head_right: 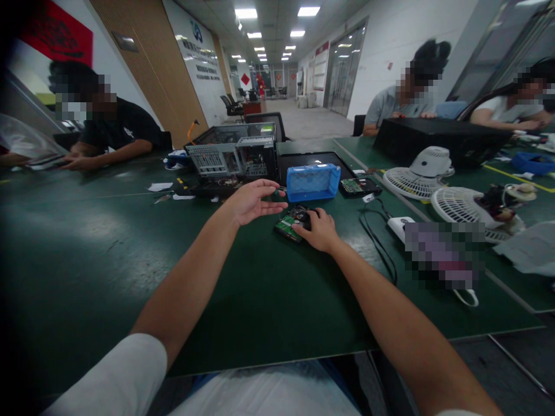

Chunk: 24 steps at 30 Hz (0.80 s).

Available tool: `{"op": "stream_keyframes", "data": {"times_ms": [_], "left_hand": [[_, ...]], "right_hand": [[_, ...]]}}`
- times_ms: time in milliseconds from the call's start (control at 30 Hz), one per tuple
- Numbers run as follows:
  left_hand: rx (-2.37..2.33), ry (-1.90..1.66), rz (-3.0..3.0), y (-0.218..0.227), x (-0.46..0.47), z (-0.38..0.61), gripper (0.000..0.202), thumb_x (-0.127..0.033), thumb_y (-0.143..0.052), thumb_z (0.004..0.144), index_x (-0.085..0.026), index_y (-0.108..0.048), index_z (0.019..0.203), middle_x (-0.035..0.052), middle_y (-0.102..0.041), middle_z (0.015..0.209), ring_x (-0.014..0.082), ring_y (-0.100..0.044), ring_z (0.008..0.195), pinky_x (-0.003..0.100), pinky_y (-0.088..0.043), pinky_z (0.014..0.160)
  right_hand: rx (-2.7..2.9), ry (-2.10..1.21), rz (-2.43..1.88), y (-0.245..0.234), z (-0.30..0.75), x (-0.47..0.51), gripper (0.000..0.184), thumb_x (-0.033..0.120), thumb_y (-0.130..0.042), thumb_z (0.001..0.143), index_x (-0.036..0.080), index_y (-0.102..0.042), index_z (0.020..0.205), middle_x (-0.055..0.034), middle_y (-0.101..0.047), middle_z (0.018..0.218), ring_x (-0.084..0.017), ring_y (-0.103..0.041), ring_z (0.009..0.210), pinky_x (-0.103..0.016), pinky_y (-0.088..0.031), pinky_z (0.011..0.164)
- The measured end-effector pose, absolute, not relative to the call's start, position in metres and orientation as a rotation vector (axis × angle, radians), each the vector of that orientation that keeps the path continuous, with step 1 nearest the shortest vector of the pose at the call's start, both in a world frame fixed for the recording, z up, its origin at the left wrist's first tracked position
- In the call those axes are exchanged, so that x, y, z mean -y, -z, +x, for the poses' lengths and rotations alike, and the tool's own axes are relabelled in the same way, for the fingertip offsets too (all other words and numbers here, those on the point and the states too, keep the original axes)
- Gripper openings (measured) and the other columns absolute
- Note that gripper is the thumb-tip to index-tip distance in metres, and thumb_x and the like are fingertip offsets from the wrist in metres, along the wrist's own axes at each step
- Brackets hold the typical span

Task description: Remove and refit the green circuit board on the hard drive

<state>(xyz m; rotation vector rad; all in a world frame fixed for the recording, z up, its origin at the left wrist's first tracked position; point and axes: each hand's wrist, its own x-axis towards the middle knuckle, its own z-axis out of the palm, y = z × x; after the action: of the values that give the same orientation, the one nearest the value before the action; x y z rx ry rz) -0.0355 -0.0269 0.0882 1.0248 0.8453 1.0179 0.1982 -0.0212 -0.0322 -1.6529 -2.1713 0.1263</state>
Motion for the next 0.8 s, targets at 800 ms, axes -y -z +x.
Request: {"op": "stream_keyframes", "data": {"times_ms": [800], "left_hand": [[-0.866, -1.021, 1.083, -0.0848, 0.0244, -0.0319, 0.016, -0.018, -0.066, 0.089, -0.016, -0.065, 0.105, 0.0103, -0.072, 0.101, 0.0193, -0.072, 0.076, 0.034, -0.057, 0.074]], "right_hand": [[2.181, -0.115, -1.651, 0.0351, 0.1987, 0.0189, 0.082, 0.077, -0.044, 0.089, 0.017, -0.051, 0.145, -0.0194, -0.047, 0.147, -0.037, -0.049, 0.133, -0.051, -0.035, 0.113]]}}
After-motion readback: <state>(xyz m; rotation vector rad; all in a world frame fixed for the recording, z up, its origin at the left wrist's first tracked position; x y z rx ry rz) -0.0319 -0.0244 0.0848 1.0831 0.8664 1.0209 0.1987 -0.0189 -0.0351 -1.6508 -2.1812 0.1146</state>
